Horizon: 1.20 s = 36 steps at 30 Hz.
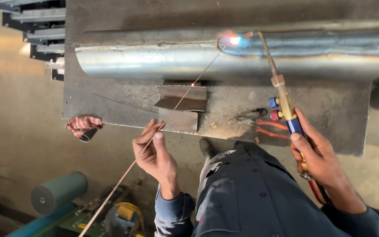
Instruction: The person gas-welds a seam on a large metal cylinder resting on a work table, holding a torch in one hand and feeding filler rod with the other. They move the flame along the seam, producing sparks, and briefly adjust the torch valve before continuing along the joint.
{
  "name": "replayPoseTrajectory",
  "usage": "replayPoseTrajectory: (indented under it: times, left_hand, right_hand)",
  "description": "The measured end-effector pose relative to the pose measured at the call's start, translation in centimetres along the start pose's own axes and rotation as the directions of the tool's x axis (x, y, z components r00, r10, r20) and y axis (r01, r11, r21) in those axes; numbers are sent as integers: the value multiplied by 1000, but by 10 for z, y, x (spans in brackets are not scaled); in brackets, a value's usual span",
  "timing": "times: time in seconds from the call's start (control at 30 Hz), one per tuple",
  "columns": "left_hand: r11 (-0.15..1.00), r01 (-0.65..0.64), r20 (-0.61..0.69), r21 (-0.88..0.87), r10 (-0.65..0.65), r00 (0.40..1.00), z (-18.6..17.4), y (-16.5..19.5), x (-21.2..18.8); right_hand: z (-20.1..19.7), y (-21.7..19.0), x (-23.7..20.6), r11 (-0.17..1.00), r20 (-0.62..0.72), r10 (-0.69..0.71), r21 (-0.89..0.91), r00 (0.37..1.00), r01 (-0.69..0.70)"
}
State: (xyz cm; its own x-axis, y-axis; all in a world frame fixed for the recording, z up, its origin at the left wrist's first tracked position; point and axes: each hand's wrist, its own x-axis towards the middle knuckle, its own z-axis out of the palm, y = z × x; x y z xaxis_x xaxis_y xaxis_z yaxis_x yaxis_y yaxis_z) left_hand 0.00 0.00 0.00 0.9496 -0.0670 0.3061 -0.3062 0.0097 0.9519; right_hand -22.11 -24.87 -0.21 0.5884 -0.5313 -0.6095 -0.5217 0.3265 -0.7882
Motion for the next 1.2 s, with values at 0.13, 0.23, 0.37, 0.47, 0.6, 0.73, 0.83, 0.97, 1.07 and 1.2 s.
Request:
replayPoseTrajectory:
  times: [0.13,0.23,0.37,0.47,0.6,0.73,0.83,0.97,1.07,1.2]
  left_hand:
    - [1000,-18,-76,-18,16,997,19,6,0]
    - [1000,-19,-72,-12,18,997,24,11,-2]
    - [999,-40,-47,-14,39,998,24,16,3]
    - [998,-45,-26,-34,44,999,20,15,14]
    - [997,-71,31,3,71,997,12,12,28]
    - [999,-47,40,-5,47,998,5,9,36]
    - [999,-50,40,-8,51,998,5,5,41]
    - [1000,-11,24,-2,11,1000,6,1,42]
    - [999,-38,20,-3,38,999,8,-3,42]
    - [1000,-26,-1,0,26,1000,8,-5,41]
  right_hand:
    - [-25,-6,14,996,63,-31,-78,998,36]
    - [-34,-6,19,996,90,-22,-84,996,30]
    - [-37,-8,23,997,88,5,-80,996,2]
    - [-33,-10,26,996,82,14,-88,996,-7]
    - [-25,-11,26,997,73,21,-82,997,-15]
    - [-19,-10,29,996,32,67,-66,997,-65]
    - [-17,-8,32,992,11,93,-82,996,-92]
    - [-20,2,38,996,43,54,-69,998,-51]
    - [-23,10,41,997,56,43,-65,998,-39]
    - [-27,17,43,994,37,62,-95,997,-58]
